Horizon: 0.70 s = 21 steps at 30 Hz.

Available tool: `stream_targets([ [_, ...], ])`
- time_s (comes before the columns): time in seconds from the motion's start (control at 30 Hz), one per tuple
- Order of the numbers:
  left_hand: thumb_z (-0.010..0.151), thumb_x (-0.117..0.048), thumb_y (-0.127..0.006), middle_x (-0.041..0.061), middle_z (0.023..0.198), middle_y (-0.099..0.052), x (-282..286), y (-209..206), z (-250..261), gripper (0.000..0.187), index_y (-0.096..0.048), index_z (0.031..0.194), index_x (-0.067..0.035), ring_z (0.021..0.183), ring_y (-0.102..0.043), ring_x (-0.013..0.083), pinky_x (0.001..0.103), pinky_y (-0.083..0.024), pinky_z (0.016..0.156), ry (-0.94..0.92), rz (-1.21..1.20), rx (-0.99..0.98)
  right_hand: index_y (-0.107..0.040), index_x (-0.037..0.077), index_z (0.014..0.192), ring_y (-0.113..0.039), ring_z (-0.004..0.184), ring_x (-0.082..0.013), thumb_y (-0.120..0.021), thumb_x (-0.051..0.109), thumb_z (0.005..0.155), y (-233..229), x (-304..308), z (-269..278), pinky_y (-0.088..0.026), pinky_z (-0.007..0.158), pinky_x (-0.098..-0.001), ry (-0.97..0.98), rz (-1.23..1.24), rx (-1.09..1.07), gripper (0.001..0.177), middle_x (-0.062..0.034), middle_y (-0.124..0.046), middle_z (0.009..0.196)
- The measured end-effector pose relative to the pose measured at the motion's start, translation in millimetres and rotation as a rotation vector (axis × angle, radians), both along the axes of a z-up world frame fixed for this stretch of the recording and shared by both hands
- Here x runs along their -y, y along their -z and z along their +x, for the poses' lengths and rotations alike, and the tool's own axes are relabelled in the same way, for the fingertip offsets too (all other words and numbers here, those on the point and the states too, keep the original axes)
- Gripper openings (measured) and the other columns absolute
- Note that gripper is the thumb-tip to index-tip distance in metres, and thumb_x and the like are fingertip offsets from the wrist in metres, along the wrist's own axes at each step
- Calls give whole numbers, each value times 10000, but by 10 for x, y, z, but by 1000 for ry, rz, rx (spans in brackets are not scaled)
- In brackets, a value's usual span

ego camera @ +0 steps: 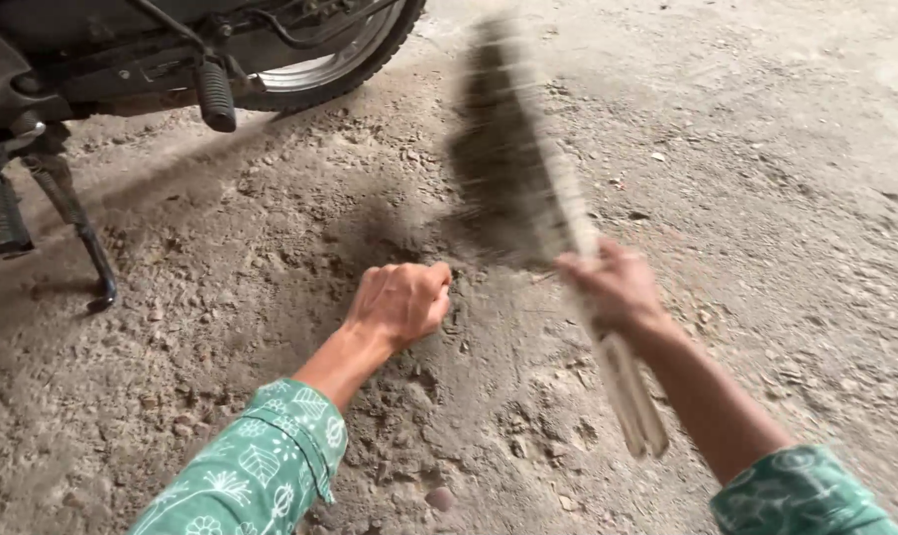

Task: The person sweeps a concrete floor with a broom, moving a cloth aside and then picking it up to sweep around a motorcycle.

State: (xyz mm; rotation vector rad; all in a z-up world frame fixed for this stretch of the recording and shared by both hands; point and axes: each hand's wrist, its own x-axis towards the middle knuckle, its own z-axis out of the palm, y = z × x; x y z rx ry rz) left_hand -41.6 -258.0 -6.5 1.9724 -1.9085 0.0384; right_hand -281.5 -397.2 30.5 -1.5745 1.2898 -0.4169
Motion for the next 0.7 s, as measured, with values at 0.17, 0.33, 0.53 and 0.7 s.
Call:
stream_targets([
  [0.17,899,-97,-620,77,565,-665,102,-217,-225,110,-666,805,-65,401,-585,157,322,-466,355,63,62,55,-644,153,1357,-659,682,-152,-673,354,930,223,-286,29,-574,576,-323,-365,163,-165,473,-87,-748,989],
  [0.33,922,-85,-589,73,560,-673,100,-217,-349,136,-682,823,-89,407,-593,167,314,-475,366,7,159,-14,-622,176,1399,-671,681,-162,-699,342,903,716,32,-361,-568,584,-340,-356,196,-242,529,-110,-784,1038],
  [0.53,872,-116,-633,84,538,-656,-32,-269,-418,112,-711,791,-107,407,-577,168,319,-444,383,42,30,-102,-536,205,1473,-602,588,-199,-677,358,941,857,400,-655,-494,456,-347,1,101,-330,571,-168,-765,1012],
  [0.7,957,-85,-555,87,623,-670,-51,-187,-323,183,-654,804,-68,501,-645,226,377,-517,410,-75,257,-15,-598,52,1292,-583,537,-164,-697,372,972,642,423,-309,-500,365,-334,258,-210,-185,463,-151,-677,899],
])
